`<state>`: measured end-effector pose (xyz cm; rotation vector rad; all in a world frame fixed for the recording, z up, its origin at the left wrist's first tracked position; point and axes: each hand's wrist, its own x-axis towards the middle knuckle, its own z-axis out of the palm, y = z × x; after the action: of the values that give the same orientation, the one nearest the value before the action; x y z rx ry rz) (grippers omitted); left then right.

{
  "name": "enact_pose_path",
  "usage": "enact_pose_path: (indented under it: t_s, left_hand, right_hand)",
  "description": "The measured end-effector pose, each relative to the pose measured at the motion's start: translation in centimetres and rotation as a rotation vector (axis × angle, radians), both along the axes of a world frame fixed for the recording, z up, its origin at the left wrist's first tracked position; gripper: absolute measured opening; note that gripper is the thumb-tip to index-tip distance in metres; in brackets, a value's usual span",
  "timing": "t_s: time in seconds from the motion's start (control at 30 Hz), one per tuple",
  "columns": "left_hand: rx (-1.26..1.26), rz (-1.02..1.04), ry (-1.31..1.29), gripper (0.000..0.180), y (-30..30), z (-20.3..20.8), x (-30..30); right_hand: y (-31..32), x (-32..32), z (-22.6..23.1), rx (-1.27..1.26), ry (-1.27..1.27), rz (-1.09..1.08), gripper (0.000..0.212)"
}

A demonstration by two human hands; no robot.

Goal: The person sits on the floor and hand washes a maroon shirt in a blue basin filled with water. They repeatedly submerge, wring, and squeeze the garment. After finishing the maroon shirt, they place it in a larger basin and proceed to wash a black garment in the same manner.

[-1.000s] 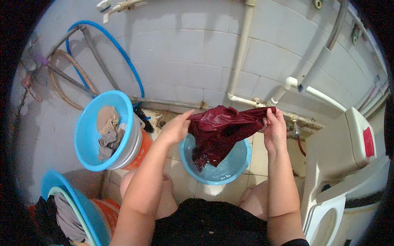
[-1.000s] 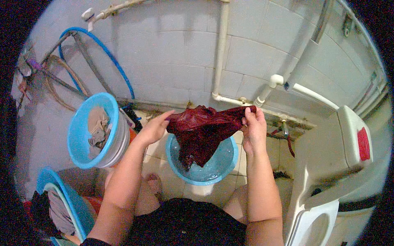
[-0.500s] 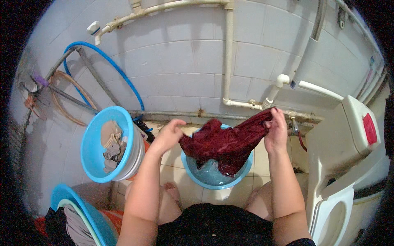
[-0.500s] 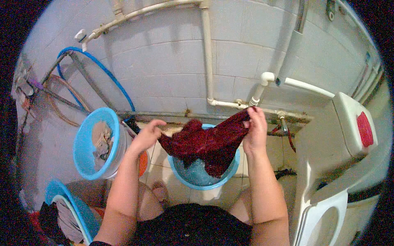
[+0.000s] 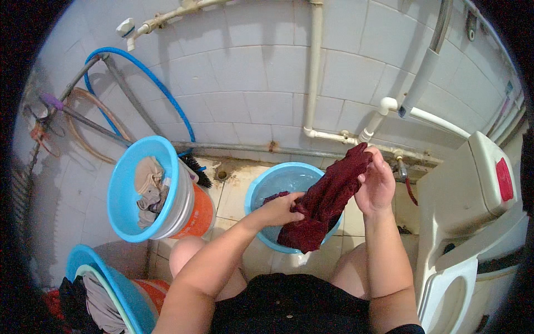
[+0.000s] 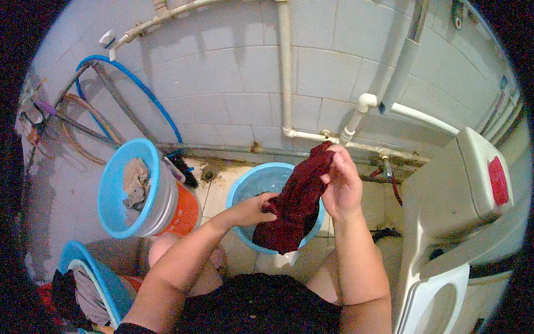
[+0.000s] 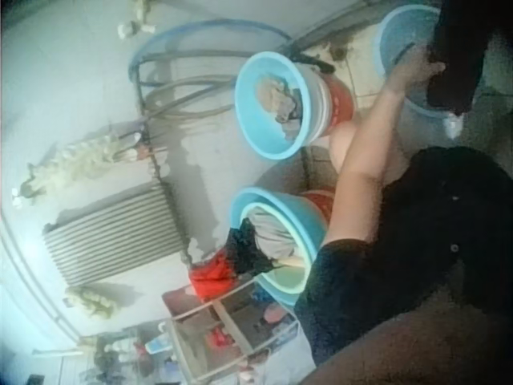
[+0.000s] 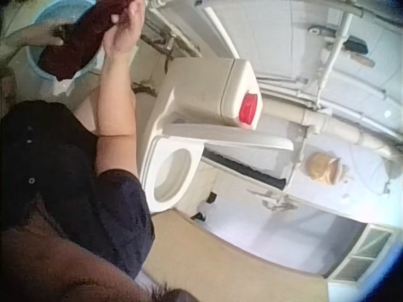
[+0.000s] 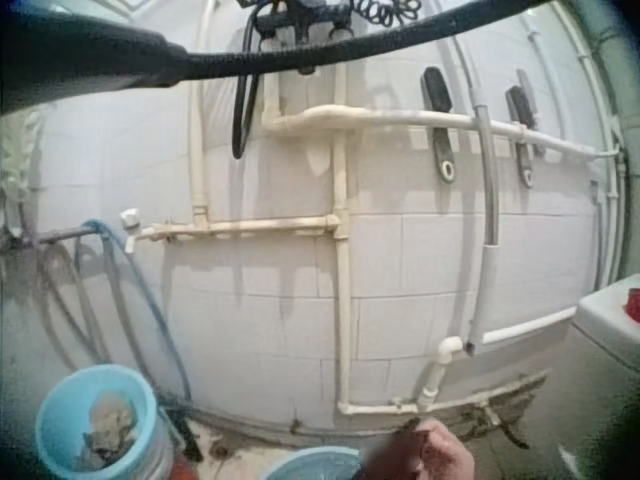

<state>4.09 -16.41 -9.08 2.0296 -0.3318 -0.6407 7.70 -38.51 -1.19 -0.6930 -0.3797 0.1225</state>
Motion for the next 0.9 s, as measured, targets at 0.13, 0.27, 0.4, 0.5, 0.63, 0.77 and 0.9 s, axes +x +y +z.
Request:
enact_pose_path:
  t_s: [0.13, 0.27, 0.4, 0.5, 0.63, 0.77, 0.9]
  left_hand:
    - [0.14, 0.044, -0.164, 0.032, 1.6, -1.7, 1.9]
    - [0.297, 0.483, -0.348, 0.03, 5.2, 1.0, 4.1]
    - [-0.128, 0.803, -0.572, 0.019, 8.9, 4.2, 4.2]
    - [-0.968, 0.91, -0.086, 0.014, 9.3, 5.9, 3.7]
    - [-1.321, 0.825, -0.046, 0.014, 9.8, 6.2, 3.4]
    - [-1.28, 0.935, -0.082, 0.028, 9.4, 8.5, 2.5]
    - [-0.745, 0.469, -0.293, 0.057, 4.5, 7.8, 1.9]
  right_hand:
    - [-2.2, 1.9, -0.9, 0.084, 0.15, -0.216, 0.022]
    - [-3.8, 2.6, -0.9, 0.037, 0.243, -0.419, 0.014]
    - [-4.3, 3.1, -1.5, -0.124, 0.312, -0.5, 0.012]
    - [-3.7, 2.9, -2.0, -0.305, 0.185, -0.393, 0.015]
    - [-2.7, 2.8, -2.1, -0.396, 0.107, -0.356, 0.019]
    - [-2.0, 3.2, -2.3, -0.254, 0.204, -0.295, 0.02]
    - [1.5, 2.6, -2.6, -0.212, 0.105, -0.163, 0.022]
